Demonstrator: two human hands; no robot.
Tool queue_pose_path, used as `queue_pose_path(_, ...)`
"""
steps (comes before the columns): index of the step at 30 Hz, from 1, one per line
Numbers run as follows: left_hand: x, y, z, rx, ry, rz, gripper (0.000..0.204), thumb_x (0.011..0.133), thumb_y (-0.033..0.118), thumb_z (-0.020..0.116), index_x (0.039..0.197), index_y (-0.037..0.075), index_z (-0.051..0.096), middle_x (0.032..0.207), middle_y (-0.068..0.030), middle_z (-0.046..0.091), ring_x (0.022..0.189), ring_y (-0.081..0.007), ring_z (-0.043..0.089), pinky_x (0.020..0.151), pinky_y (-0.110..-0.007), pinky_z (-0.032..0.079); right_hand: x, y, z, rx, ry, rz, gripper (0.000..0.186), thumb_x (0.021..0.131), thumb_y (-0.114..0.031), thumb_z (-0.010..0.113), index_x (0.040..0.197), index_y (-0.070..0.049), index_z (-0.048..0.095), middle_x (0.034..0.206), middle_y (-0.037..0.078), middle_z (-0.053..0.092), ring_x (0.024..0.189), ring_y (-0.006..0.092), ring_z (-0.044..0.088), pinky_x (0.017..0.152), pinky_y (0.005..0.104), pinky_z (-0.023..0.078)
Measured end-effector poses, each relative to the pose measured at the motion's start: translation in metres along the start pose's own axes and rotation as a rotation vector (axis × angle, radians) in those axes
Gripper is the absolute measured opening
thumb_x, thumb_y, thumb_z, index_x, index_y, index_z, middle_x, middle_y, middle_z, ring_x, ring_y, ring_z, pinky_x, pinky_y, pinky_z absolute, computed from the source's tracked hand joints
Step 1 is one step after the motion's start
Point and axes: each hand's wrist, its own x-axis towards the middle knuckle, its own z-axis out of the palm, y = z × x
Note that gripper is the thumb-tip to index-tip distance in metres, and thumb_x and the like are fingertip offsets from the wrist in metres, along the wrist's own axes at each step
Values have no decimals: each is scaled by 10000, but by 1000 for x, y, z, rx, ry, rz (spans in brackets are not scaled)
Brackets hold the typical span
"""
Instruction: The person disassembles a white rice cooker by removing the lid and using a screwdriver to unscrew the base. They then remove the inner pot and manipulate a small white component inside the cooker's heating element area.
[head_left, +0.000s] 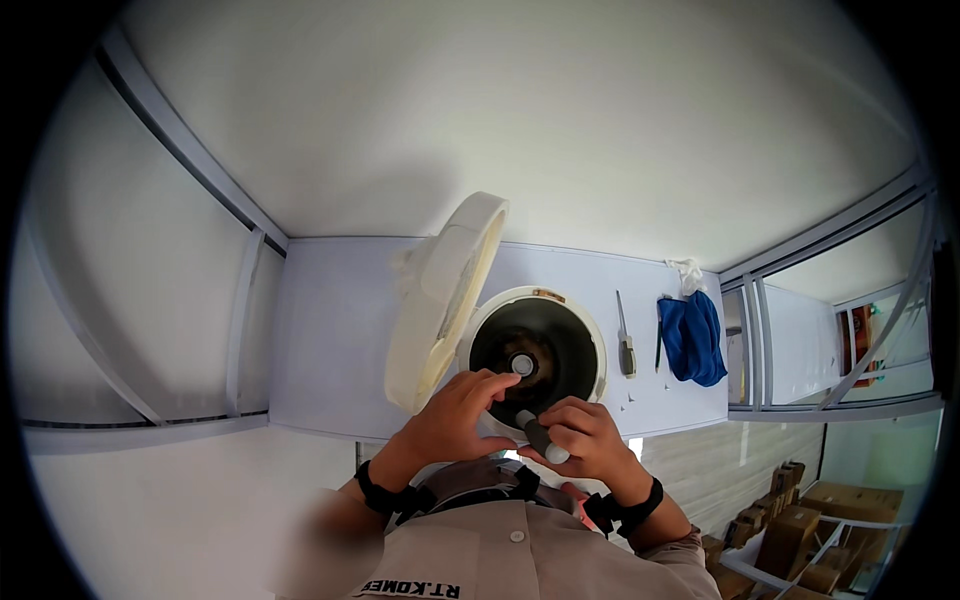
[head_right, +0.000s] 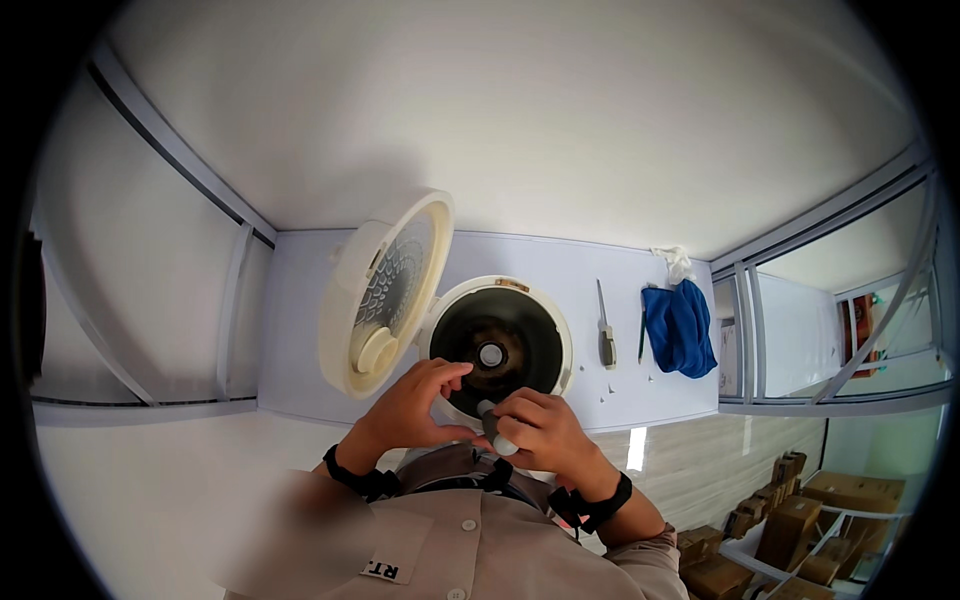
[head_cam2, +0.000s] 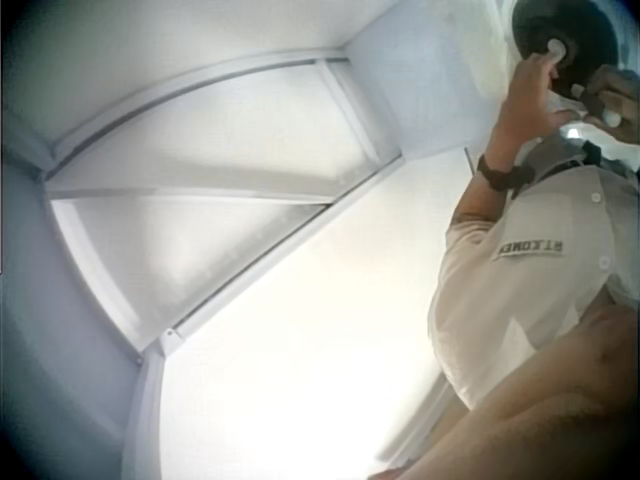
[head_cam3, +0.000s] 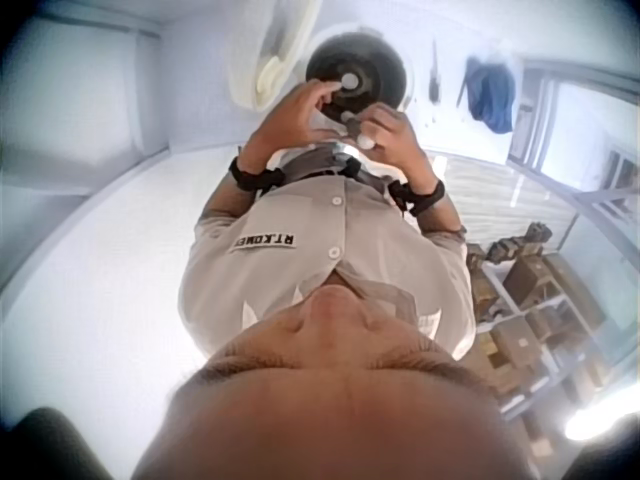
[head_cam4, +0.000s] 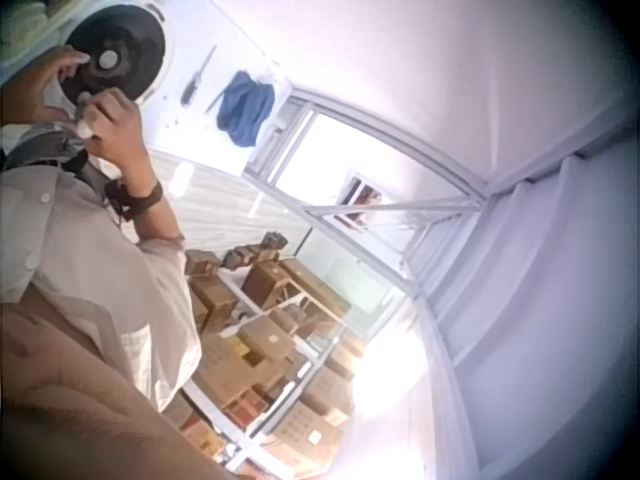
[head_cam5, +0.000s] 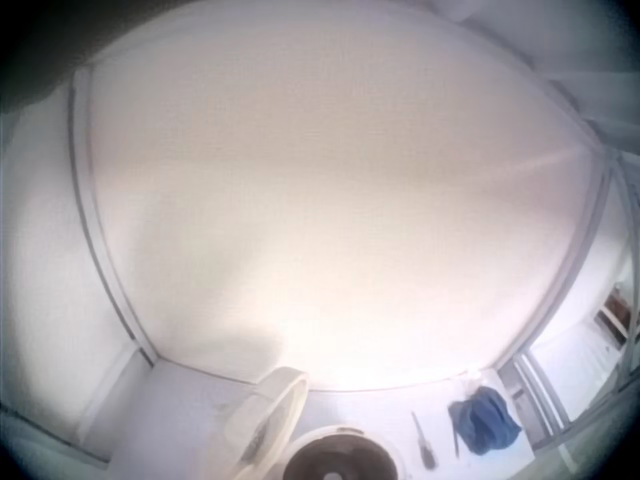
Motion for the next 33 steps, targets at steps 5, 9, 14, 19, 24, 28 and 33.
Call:
queue_pose_path(5,1,3,0,14,9,10,821,700,285,940,1385,54,551,1019,-84,615,904,-256,605,809,-371,510,-1,-4,6,-70,41,43,467,666,-176,934,877,-105,524,820,50,560,644,258,599,477,340,459)
queue_pose_path(9,-1,-1,2,58,30,48,870,678,338,976,1384,45,559,1032,-93,622,909,-239,610,802,-354,543,9,-18,2,-156,-66,161,448,652,-158,918,889,-118,541,807,48,505,680,253,587,512,350,472)
queue_pose_path(14,0,4,0,33,20,30,848,697,326,964,1388,46,559,1035,-98,621,918,-247,611,821,-360,542,19,-20,-6,-96,-203,173,459,674,-98,879,994,-117,550,904,61,539,777,270,620,585,373,523)
queue_pose_path(19,-3,0,-1,16,-5,11,835,695,263,954,1395,47,555,1048,-92,617,935,-251,604,840,-360,536,27,-29,-13,-42,-280,274,498,696,-31,835,1082,-91,526,947,85,570,811,309,647,608,397,536)
queue_pose_path(24,-4,-1,-1,5,-10,-5,818,696,219,942,1398,59,555,1049,-84,613,937,-251,596,838,-359,530,24,-31,-7,-98,-174,275,476,731,-49,843,1067,-80,507,886,92,562,735,304,637,572,393,519)
queue_pose_path(28,-3,-3,0,-11,-8,13,808,701,212,940,1399,72,557,1026,-78,612,924,-251,592,827,-358,527,9,-27,0,-242,-74,315,455,752,-96,865,1034,-85,509,839,88,550,695,288,619,531,381,495)
queue_pose_path(33,-4,-4,1,-9,10,34,807,700,203,940,1399,74,557,1003,-72,609,907,-248,587,816,-354,523,11,-28,0,-266,-56,357,429,738,-106,877,985,-85,528,834,81,551,695,281,616,527,380,488)
